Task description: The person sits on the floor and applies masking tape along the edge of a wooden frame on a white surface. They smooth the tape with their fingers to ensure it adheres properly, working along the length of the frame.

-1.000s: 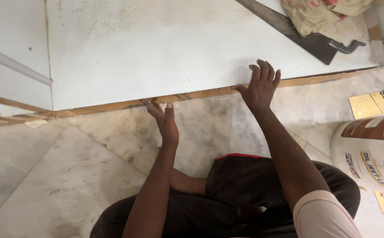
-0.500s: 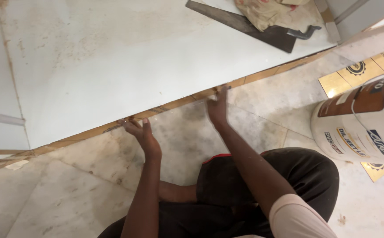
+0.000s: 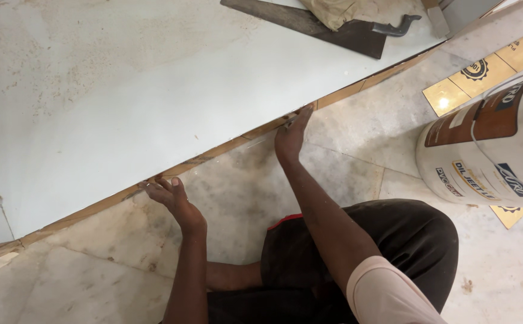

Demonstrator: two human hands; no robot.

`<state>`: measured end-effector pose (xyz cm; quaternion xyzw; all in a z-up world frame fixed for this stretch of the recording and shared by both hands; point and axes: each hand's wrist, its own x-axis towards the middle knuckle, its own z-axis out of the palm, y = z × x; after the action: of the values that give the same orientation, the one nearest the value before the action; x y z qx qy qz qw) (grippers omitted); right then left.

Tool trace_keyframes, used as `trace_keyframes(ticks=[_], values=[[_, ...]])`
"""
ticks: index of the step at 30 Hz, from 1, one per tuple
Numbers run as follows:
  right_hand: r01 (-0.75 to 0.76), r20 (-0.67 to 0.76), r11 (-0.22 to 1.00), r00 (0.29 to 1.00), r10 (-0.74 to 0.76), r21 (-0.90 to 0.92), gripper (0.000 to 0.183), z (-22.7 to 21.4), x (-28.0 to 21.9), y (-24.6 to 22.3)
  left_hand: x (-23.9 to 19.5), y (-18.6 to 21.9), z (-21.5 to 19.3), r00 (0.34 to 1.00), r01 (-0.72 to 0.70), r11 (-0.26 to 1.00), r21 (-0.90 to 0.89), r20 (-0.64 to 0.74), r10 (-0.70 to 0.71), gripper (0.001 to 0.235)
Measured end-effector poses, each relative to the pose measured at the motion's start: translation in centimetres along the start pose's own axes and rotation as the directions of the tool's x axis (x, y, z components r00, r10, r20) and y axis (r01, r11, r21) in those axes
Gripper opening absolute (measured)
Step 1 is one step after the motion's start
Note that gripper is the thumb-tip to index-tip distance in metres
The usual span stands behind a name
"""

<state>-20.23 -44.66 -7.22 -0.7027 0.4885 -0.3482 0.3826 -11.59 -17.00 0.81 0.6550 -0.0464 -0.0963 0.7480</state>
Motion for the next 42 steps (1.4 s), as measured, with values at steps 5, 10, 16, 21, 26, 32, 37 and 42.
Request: trace_keyframes(ticks=[5, 10, 16, 21, 26, 32, 37, 42], values=[[0.060, -0.064, 0.998, 0.996, -0.061, -0.029, 0.087, -0.9, 3.1, 1.8, 0.2, 0.4, 0.3, 1.000, 0.018, 1.000, -0.021, -0.007, -0.018, 0.107], [-0.074, -0.082, 0.988, 0.993, 0.086, 0.138, 0.089, -2.7, 6.0, 1.9, 0.2, -0.5, 0.1, 1.000, 0.009, 0.999, -0.041, -0.007, -0.010, 0.107], [-0.212, -0.025, 0.886, 0.970, 0.244, 0.413, 0.089, -7.1, 10.7, 1.2, 0.9, -1.4, 1.4, 0.996, -0.038, 0.999, 0.035, -0.075, 0.041, 0.114], [-0.263, 0.057, 0.876, 0.963, 0.263, 0.405, 0.091, -9.9, 13.9, 3.1, 1.6, -3.1, 2.8, 0.974, -0.144, 0.974, 0.173, -0.149, 0.170, 0.112], [-0.252, 0.049, 0.896, 0.966, 0.252, 0.367, 0.087, -11.2, 16.9, 6.1, 1.9, -4.2, 3.2, 0.969, -0.106, 0.986, 0.130, -0.207, 0.132, 0.109], [-0.209, -0.040, 0.946, 0.973, 0.226, 0.246, 0.079, -13.3, 20.7, 10.2, 2.5, -7.1, 2.4, 0.965, 0.005, 0.988, 0.152, -0.260, 0.036, 0.113], [-0.107, -0.151, 0.993, 0.982, 0.112, 0.039, 0.085, -13.9, 23.4, 12.9, 2.7, -11.0, -0.9, 0.966, -0.168, 0.916, 0.365, -0.125, 0.227, 0.110], [-0.074, -0.228, 0.985, 0.973, 0.036, -0.159, 0.077, -16.1, 27.0, 16.3, 2.9, -10.4, 0.4, 0.974, -0.031, 0.937, 0.347, -0.201, 0.106, 0.109]])
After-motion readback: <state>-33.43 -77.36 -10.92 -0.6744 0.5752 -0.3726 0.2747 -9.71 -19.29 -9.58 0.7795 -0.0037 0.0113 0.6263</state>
